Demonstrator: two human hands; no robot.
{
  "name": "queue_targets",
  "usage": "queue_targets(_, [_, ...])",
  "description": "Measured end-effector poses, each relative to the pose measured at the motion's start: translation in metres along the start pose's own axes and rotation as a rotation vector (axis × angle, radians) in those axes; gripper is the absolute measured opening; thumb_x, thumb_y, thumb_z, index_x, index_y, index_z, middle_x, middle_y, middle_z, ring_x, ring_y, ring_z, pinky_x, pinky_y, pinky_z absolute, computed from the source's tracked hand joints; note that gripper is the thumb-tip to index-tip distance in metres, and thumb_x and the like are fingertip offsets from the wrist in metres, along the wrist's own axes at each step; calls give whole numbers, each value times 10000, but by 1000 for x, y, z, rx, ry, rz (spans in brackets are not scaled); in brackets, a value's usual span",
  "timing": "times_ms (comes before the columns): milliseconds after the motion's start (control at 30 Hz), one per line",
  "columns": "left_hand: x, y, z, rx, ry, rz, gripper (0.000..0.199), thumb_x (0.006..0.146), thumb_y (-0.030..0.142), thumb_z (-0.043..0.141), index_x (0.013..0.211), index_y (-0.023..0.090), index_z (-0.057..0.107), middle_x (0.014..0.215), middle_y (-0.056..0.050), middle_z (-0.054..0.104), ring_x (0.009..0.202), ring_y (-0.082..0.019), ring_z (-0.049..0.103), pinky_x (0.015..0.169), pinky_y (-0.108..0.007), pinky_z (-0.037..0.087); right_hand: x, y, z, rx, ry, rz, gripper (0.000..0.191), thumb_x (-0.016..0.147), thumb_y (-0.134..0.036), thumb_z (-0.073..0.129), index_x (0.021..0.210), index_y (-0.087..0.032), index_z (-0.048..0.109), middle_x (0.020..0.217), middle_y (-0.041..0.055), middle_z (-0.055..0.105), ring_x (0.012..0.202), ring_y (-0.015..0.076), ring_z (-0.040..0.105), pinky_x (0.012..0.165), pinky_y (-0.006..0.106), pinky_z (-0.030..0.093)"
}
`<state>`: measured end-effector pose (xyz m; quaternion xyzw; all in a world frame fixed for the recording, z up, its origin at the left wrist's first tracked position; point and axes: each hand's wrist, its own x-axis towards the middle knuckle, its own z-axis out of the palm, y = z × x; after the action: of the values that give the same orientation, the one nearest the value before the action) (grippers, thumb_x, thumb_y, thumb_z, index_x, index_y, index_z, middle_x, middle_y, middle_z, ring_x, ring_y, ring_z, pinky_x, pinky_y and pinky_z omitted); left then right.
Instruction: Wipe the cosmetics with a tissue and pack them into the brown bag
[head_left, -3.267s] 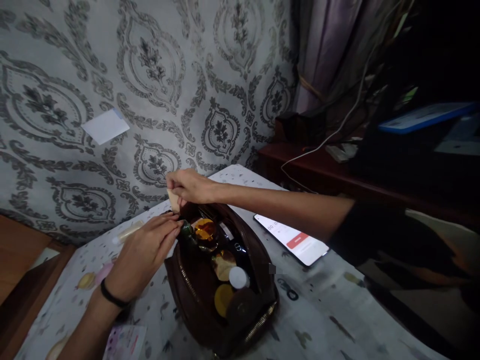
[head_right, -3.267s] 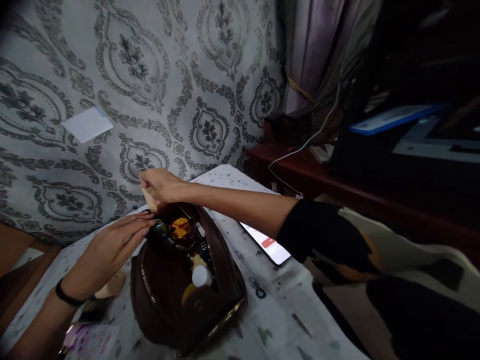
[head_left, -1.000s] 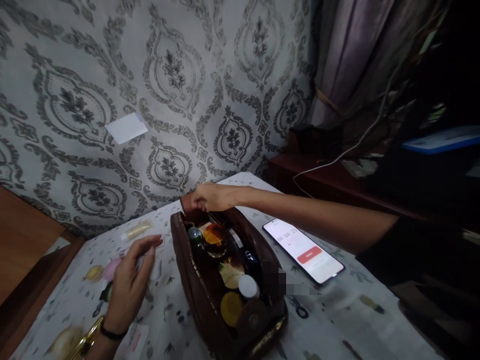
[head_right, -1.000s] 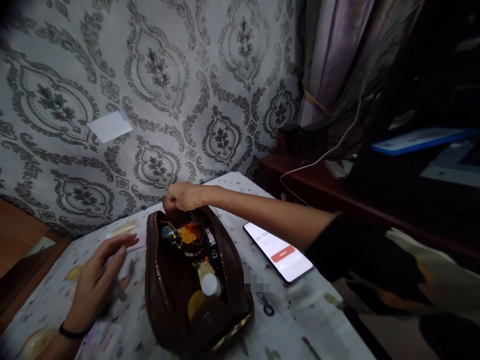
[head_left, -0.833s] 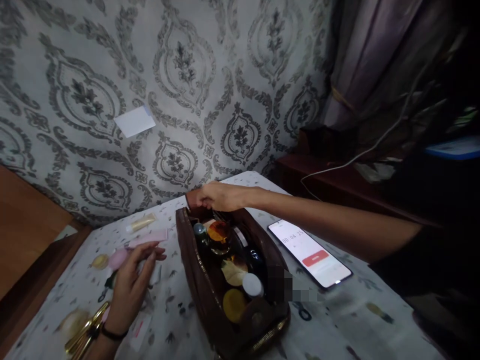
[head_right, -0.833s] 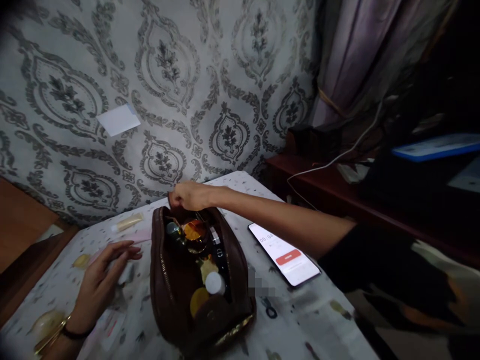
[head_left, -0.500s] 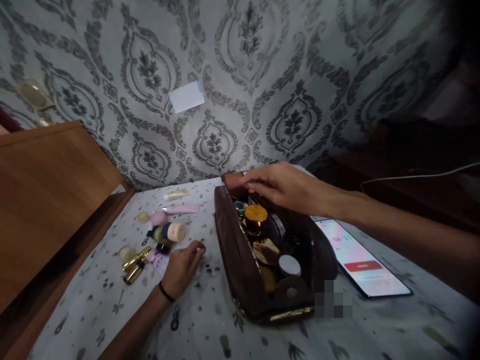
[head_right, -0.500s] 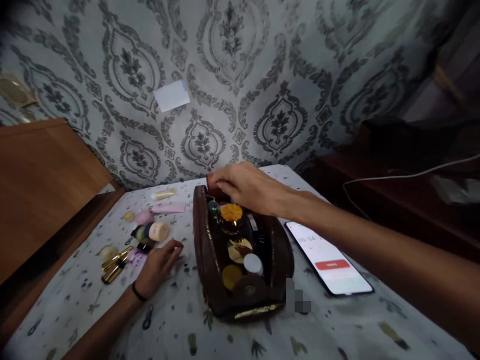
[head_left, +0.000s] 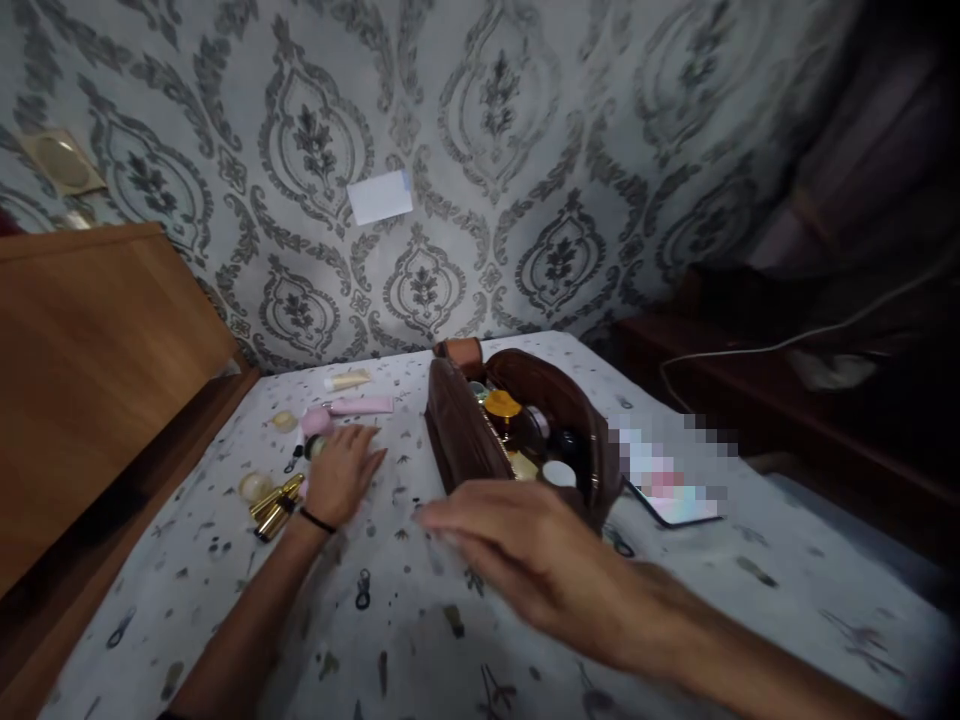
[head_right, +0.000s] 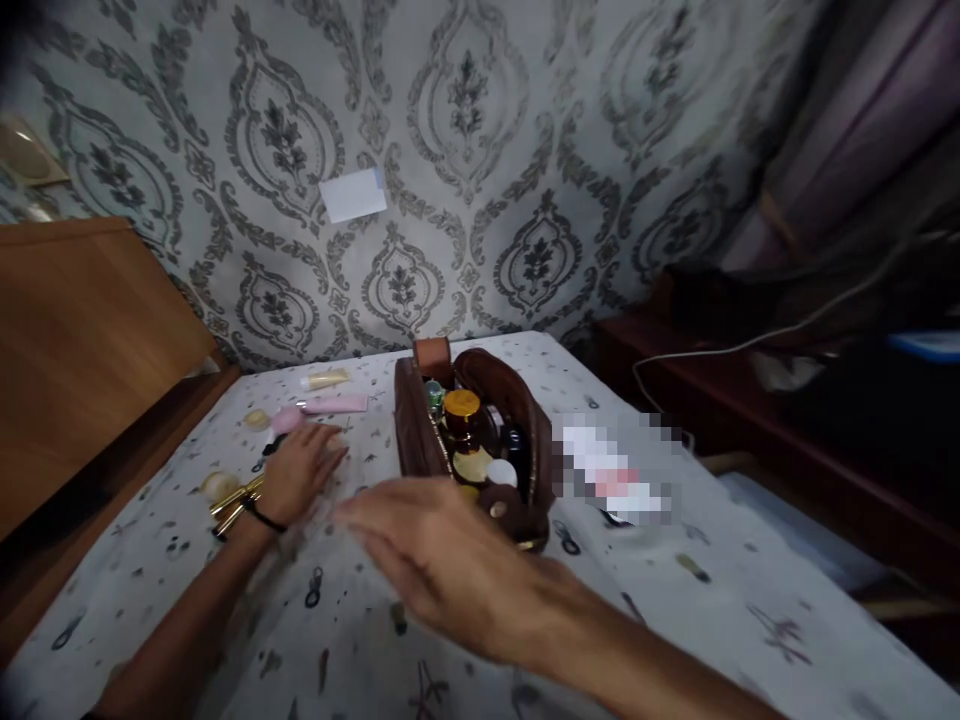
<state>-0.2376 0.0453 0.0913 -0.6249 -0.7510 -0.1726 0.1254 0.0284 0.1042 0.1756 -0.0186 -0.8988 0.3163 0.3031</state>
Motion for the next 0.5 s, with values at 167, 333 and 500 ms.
queue_targets(167, [26,-30,-7,246,-346,40,518,836,289,659,1331,190,544,1363,-176,573,1316,-367,466,1019,-493,439,-14,5,71,186,-155,159,315,961,-211,473,1157,-183,717,1046,95,769,951,197,726,865,265,525])
queue_targets(333, [38,-29,-4,258,-404,90,420,771,196,663,1191,202,651,1168,-147,675,1116,-356,608,869,-476,512,-8,26,118,307,-149,341,294,875,-191,541,1088,-179,744,907,75,779,872,212,739,815,279,538])
queue_targets(500, [34,-20,-25,212,-254,71,388,875,288,548,1255,225,592,1248,-121,629,1192,-318,556,890,-418,502,-3,57,145,732,35,649,276,856,-236,564,1097,-164,678,838,40,708,660,157,697,552,230,520])
